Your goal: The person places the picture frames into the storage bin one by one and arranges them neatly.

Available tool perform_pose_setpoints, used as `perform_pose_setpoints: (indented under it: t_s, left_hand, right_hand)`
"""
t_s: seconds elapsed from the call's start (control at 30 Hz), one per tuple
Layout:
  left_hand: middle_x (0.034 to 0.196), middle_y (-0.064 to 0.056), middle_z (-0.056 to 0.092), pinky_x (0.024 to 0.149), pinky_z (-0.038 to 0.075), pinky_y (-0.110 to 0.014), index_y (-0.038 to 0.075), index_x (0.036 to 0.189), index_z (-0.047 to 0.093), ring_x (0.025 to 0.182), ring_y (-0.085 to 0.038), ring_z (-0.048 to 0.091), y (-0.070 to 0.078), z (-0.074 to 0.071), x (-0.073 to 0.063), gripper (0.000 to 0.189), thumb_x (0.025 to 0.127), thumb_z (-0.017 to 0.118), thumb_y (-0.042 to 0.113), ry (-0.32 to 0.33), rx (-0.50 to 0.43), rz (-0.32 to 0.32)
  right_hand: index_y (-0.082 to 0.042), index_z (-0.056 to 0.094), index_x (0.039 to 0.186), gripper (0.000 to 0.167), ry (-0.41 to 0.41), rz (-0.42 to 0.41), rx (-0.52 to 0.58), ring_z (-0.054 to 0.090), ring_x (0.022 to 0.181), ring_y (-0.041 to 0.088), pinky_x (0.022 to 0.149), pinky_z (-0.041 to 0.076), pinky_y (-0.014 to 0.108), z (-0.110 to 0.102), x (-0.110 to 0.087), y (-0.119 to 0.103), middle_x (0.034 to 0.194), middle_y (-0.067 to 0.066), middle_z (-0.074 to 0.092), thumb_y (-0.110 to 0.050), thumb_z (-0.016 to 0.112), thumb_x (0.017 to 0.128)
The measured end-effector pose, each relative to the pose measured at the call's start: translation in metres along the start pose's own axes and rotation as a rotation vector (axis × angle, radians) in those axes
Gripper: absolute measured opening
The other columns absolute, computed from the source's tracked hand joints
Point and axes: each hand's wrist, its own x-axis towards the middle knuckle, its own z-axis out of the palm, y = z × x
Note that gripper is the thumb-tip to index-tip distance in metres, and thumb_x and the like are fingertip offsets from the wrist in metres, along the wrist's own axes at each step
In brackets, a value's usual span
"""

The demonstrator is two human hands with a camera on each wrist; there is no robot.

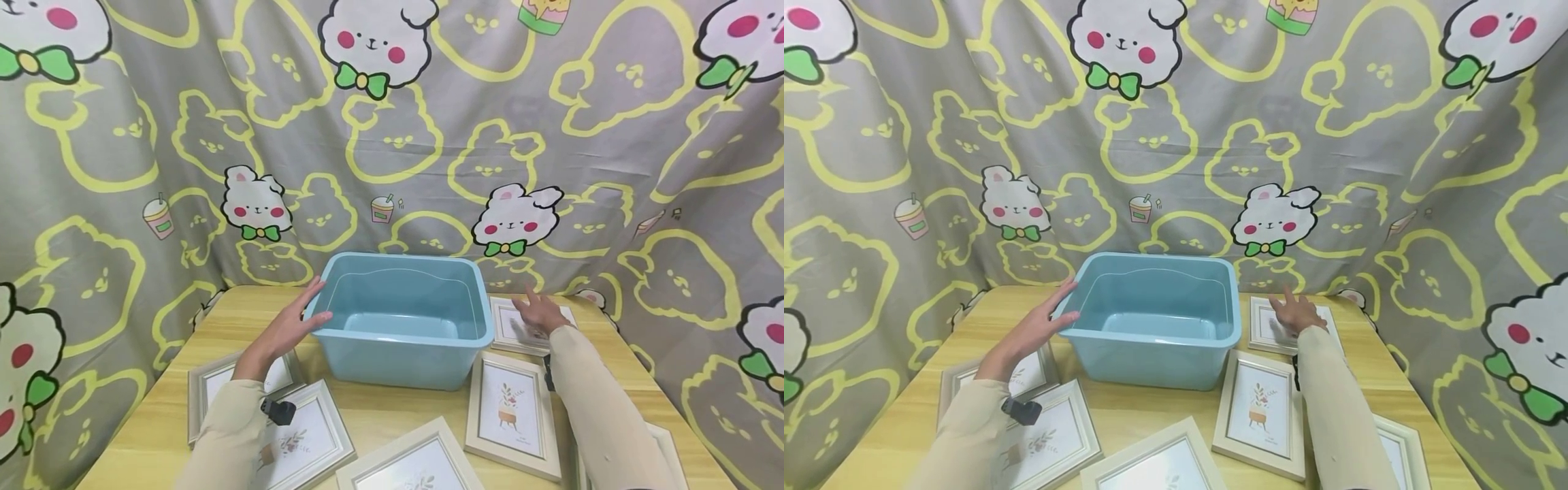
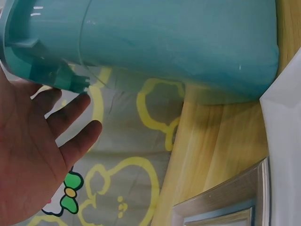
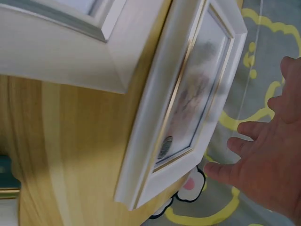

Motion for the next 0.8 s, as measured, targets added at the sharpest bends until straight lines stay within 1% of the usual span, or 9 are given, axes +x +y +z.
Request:
perform_pose_setpoints:
  t_s: [0.1, 0.3, 0.43, 0.53, 0.67, 0.73, 0.8]
  left_hand:
    - [0.164, 0.008, 0.003, 0.111, 0.017, -0.069, 0.029, 0.155, 0.020, 0.150, -0.037, 0.011, -0.001, 0.003, -0.001, 0.079, 0.090, 0.059, 0.052, 0.008, -0.035, -0.005]
    - [0.165, 0.002, 0.000, 0.112, 0.017, -0.068, 0.021, 0.156, 0.017, 0.149, -0.040, 0.010, -0.001, 0.007, -0.004, 0.092, 0.084, 0.069, 0.046, 0.013, -0.102, 0.006]
    - [0.165, 0.001, -0.001, 0.111, 0.022, -0.067, 0.020, 0.156, 0.014, 0.148, -0.041, 0.016, 0.000, 0.010, -0.005, 0.102, 0.078, 0.075, 0.044, 0.023, -0.099, -0.004]
    - [0.165, -0.001, -0.002, 0.110, 0.025, -0.066, 0.018, 0.156, 0.013, 0.146, -0.042, 0.020, 0.002, 0.011, -0.007, 0.109, 0.074, 0.079, 0.042, 0.028, -0.091, -0.004]
    - [0.165, -0.003, -0.002, 0.109, 0.028, -0.066, 0.020, 0.157, 0.011, 0.145, -0.042, 0.022, 0.003, 0.014, -0.010, 0.113, 0.072, 0.082, 0.042, 0.039, -0.094, -0.015]
    - [0.165, -0.003, -0.002, 0.109, 0.028, -0.065, 0.020, 0.157, 0.010, 0.145, -0.042, 0.023, 0.003, 0.016, -0.011, 0.114, 0.072, 0.083, 0.041, 0.045, -0.104, -0.019]
    - [0.165, -0.002, -0.003, 0.110, 0.026, -0.065, 0.021, 0.157, 0.009, 0.146, -0.041, 0.021, 0.002, 0.018, -0.011, 0.114, 0.072, 0.083, 0.040, 0.051, -0.118, -0.022]
  right_hand:
    - [0.000, -0.002, 0.153, 0.073, -0.019, 0.014, 0.014, 0.006, 0.136, 0.063, 0.109, 0.014, 0.071, 0.002, 0.000, 0.005, 0.150, 0.045, 0.001, -0.047, 0.023, 0.103]
    - [0.002, -0.001, 0.152, 0.075, -0.039, 0.037, 0.009, 0.004, 0.136, 0.064, 0.109, 0.013, 0.072, 0.005, 0.002, 0.015, 0.150, 0.044, -0.001, -0.050, 0.021, 0.102]
    - [0.003, 0.000, 0.152, 0.076, -0.032, 0.047, 0.004, 0.005, 0.137, 0.063, 0.109, 0.012, 0.072, 0.006, 0.002, 0.021, 0.150, 0.043, 0.000, -0.050, 0.021, 0.102]
    - [0.005, 0.003, 0.152, 0.075, -0.018, 0.039, -0.023, 0.008, 0.136, 0.063, 0.109, 0.014, 0.071, 0.006, 0.001, 0.026, 0.149, 0.045, 0.004, -0.048, 0.022, 0.102]
    - [0.006, 0.005, 0.151, 0.075, -0.004, 0.049, -0.037, 0.010, 0.135, 0.064, 0.106, 0.018, 0.073, 0.006, -0.001, 0.035, 0.148, 0.045, 0.008, -0.047, 0.023, 0.102]
    - [0.006, 0.005, 0.151, 0.075, -0.006, 0.062, -0.032, 0.011, 0.134, 0.065, 0.103, 0.021, 0.075, 0.006, -0.002, 0.039, 0.147, 0.046, 0.009, -0.047, 0.024, 0.102]
    - [0.007, 0.006, 0.150, 0.075, 0.000, 0.061, -0.043, 0.013, 0.133, 0.064, 0.102, 0.023, 0.075, 0.007, -0.003, 0.044, 0.146, 0.046, 0.012, -0.046, 0.025, 0.102]
